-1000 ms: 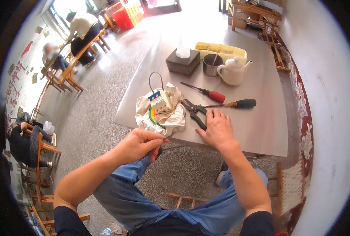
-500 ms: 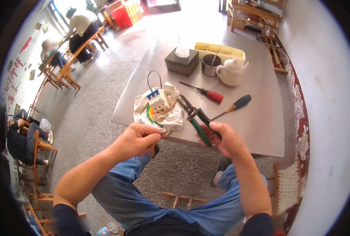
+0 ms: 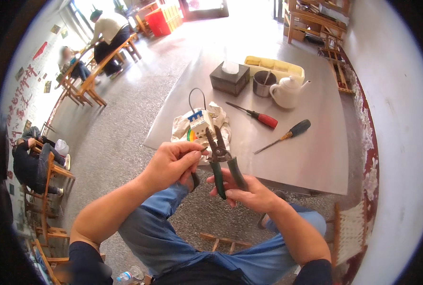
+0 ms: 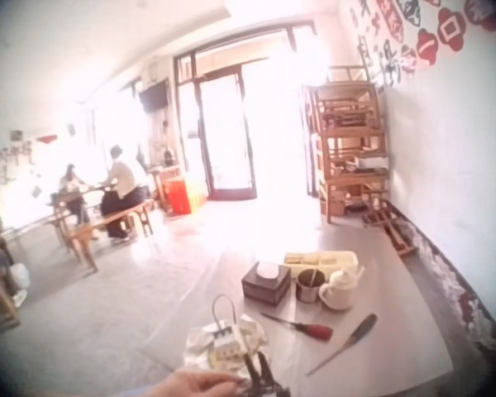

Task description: The person uses a screwdriver to adjust a white power strip, then uses pliers to strip and twist the ends of a black electrical cord. The person repeatedly handles the cord ends and tools on a metal table.

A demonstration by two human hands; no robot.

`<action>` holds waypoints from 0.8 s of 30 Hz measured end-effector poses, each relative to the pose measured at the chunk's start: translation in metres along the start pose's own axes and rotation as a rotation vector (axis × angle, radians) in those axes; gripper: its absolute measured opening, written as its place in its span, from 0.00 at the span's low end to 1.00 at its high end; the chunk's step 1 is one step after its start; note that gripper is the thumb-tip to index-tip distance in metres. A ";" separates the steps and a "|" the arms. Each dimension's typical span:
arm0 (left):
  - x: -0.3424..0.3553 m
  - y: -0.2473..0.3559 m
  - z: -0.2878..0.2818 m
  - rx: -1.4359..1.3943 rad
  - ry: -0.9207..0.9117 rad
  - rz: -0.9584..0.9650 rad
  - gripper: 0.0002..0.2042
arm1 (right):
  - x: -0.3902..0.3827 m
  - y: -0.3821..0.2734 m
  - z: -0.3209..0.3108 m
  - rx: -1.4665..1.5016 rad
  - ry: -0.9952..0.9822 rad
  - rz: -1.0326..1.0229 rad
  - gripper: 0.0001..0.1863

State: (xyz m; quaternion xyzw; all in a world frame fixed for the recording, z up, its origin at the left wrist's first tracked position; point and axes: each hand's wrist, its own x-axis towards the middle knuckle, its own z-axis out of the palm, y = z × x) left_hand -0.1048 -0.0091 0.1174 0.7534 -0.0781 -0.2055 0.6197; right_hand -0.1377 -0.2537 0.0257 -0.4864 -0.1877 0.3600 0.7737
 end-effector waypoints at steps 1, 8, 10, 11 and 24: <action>-0.001 0.000 0.001 0.007 0.003 0.020 0.11 | 0.001 0.001 0.001 -0.002 -0.020 -0.010 0.37; -0.001 -0.003 0.001 -0.007 0.077 0.087 0.10 | 0.002 0.005 0.006 0.008 -0.080 -0.050 0.41; -0.001 -0.001 0.003 0.023 0.088 0.095 0.10 | 0.001 0.006 0.006 0.000 -0.073 -0.049 0.41; -0.002 -0.001 0.004 0.037 0.095 0.098 0.10 | 0.001 0.005 0.007 -0.007 -0.071 -0.045 0.41; -0.004 0.002 0.008 0.113 0.152 0.137 0.09 | 0.001 0.006 0.009 -0.146 -0.022 -0.071 0.38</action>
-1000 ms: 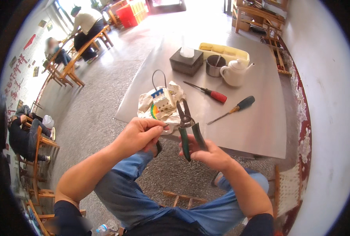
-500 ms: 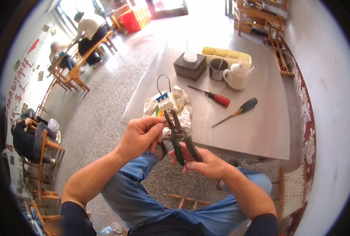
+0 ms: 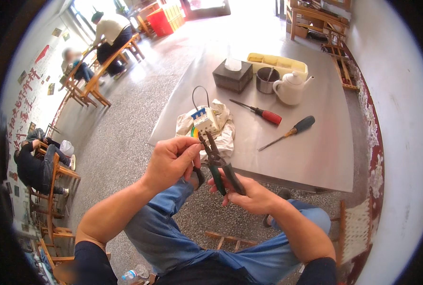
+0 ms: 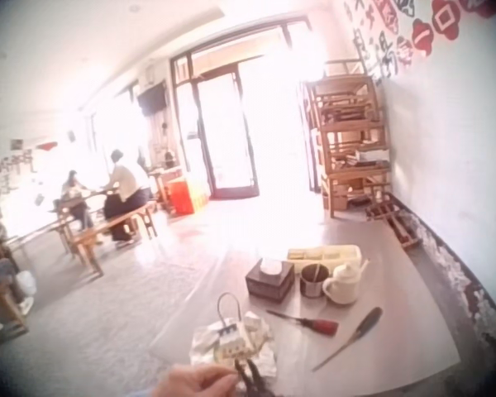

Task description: The person uses a screwdriver to adjust a white power strip, then uses pliers to strip and twist the ends of a black electrical cord. The person repeatedly handles the cord ends and tools on a metal table.

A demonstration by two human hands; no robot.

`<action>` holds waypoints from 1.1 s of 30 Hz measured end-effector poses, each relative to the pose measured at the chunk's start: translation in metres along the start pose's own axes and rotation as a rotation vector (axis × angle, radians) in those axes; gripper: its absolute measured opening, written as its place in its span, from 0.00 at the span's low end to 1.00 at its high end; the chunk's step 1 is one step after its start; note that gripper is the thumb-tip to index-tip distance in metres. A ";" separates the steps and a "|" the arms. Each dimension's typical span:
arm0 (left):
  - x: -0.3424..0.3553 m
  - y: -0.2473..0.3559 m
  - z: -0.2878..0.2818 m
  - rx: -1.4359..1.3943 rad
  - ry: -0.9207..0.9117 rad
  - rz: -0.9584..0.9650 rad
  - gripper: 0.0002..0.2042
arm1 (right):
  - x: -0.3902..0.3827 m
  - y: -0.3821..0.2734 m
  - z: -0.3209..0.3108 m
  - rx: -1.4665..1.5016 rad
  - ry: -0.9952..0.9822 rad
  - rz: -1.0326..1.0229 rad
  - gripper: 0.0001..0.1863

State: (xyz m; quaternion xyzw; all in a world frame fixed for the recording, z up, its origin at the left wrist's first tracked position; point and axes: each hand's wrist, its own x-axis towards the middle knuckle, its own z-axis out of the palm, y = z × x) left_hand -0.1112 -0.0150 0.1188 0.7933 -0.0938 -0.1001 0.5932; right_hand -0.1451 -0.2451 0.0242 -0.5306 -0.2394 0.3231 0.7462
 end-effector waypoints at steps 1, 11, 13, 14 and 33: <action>0.000 0.001 0.000 0.008 -0.001 -0.006 0.08 | 0.000 0.001 0.000 -0.006 0.007 0.000 0.38; 0.002 0.001 -0.001 0.055 -0.054 -0.090 0.08 | -0.002 -0.009 0.007 -0.179 0.128 0.100 0.25; 0.003 0.001 -0.002 0.051 -0.061 -0.093 0.09 | -0.003 -0.015 0.010 -0.202 0.143 0.121 0.22; 0.003 0.000 -0.002 0.049 -0.066 -0.095 0.09 | -0.003 -0.016 0.010 -0.205 0.146 0.113 0.20; 0.001 0.000 -0.043 0.035 -0.102 0.043 0.20 | -0.002 -0.013 0.011 0.177 0.094 0.148 0.25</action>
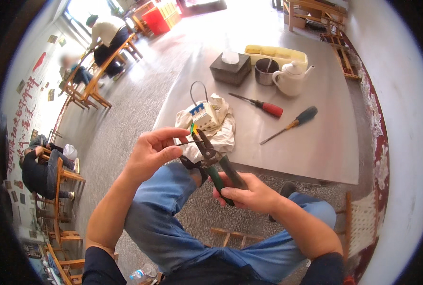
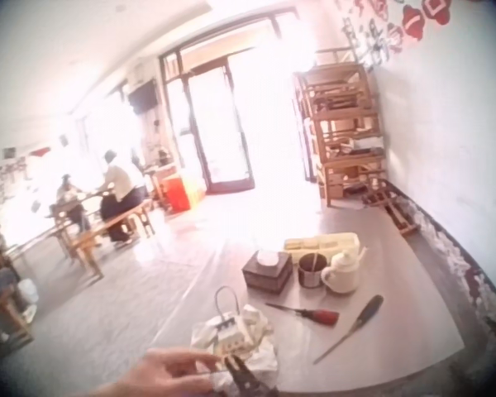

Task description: The person uses a screwdriver to adjust a white power strip, then uses pliers to strip and twist the ends of a black electrical cord. The person repeatedly handles the cord ends and tools on a metal table.

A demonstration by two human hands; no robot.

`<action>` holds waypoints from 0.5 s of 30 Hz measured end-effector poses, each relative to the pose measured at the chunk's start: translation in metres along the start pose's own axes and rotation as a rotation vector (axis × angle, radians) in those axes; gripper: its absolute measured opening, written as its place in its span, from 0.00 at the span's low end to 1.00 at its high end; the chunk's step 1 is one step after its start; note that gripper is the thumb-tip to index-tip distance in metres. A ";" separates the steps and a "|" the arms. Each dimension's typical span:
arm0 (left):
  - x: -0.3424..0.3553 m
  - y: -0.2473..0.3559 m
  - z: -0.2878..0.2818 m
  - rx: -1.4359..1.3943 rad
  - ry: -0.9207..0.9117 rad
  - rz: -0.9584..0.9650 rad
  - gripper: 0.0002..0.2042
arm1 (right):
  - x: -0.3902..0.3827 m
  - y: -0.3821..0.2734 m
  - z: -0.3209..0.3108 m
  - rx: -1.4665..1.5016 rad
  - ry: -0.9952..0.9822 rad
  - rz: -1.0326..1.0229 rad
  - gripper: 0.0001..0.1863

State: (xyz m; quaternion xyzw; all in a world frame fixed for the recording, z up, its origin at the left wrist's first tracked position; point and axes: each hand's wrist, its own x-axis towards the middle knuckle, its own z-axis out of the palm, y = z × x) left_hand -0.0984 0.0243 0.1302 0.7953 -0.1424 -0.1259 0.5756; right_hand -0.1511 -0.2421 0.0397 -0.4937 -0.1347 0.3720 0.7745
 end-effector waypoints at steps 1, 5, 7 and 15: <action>0.001 0.000 -0.004 0.014 0.004 0.016 0.19 | 0.000 0.000 0.001 0.011 -0.004 0.002 0.25; 0.004 -0.004 -0.009 -0.051 0.011 0.015 0.16 | -0.002 -0.002 0.002 0.049 -0.018 0.010 0.26; 0.003 -0.004 -0.006 -0.005 0.027 0.001 0.15 | -0.002 -0.002 0.004 0.060 -0.039 0.013 0.26; 0.010 -0.006 0.000 -0.095 0.071 -0.087 0.08 | -0.003 0.002 0.006 0.005 -0.085 0.053 0.25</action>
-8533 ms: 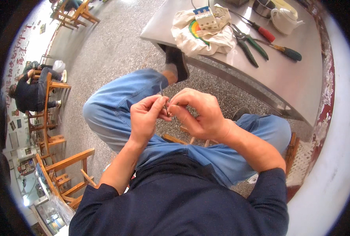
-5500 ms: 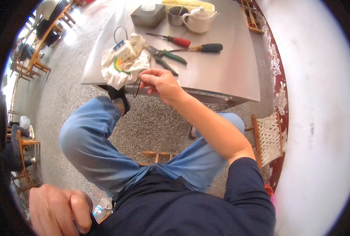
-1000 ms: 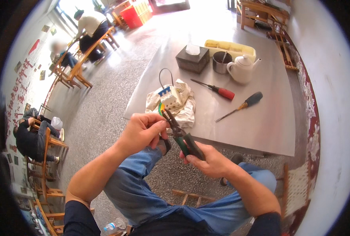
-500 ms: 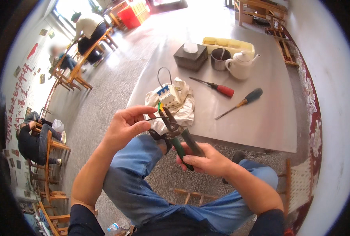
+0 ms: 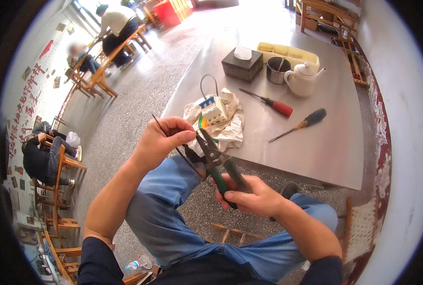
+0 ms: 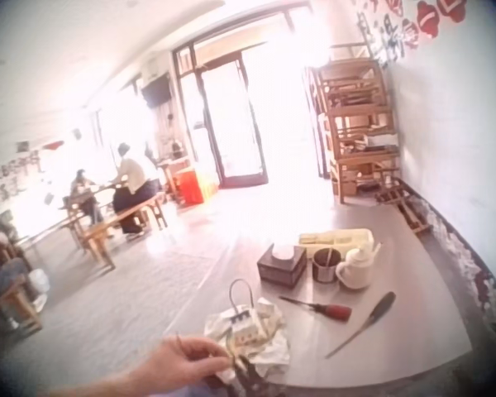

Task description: The person uses a screwdriver to adjust a white power strip, then uses pliers to strip and twist the ends of a black electrical cord. The person repeatedly handles the cord ends and tools on a metal table.

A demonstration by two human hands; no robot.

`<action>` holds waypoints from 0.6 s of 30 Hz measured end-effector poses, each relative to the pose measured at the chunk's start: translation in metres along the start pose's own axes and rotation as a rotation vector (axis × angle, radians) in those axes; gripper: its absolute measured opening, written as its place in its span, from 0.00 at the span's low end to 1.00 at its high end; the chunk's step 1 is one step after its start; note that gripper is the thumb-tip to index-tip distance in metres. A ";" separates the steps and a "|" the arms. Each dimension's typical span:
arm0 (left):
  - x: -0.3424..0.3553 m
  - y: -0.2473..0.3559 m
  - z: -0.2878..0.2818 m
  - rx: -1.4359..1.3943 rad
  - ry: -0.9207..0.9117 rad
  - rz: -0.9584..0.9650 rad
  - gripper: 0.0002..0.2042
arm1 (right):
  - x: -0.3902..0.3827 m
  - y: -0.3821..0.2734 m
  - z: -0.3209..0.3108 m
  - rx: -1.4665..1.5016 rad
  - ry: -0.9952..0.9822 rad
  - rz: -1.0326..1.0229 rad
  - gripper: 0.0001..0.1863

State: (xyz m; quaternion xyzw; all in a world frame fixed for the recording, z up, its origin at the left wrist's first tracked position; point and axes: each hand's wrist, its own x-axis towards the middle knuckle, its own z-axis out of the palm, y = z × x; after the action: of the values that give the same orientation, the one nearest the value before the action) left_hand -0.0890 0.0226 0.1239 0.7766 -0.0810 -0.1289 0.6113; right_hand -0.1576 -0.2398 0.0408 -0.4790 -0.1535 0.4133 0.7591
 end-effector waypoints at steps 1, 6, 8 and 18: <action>0.000 -0.001 -0.002 -0.031 0.002 -0.016 0.08 | 0.000 -0.001 0.002 0.000 -0.002 -0.007 0.26; 0.008 -0.021 -0.008 -0.409 -0.123 0.002 0.08 | 0.001 -0.001 0.010 -0.086 -0.007 -0.030 0.27; 0.011 -0.022 -0.004 -0.530 -0.144 -0.019 0.10 | 0.002 0.001 0.010 -0.074 -0.001 -0.026 0.27; 0.009 -0.024 0.000 -0.564 -0.193 -0.084 0.10 | 0.006 -0.002 0.016 -0.066 -0.006 -0.078 0.28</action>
State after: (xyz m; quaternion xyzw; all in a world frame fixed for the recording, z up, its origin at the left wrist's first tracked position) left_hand -0.0813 0.0261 0.0999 0.5628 -0.0676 -0.2447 0.7866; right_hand -0.1631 -0.2263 0.0492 -0.4961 -0.1878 0.3793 0.7582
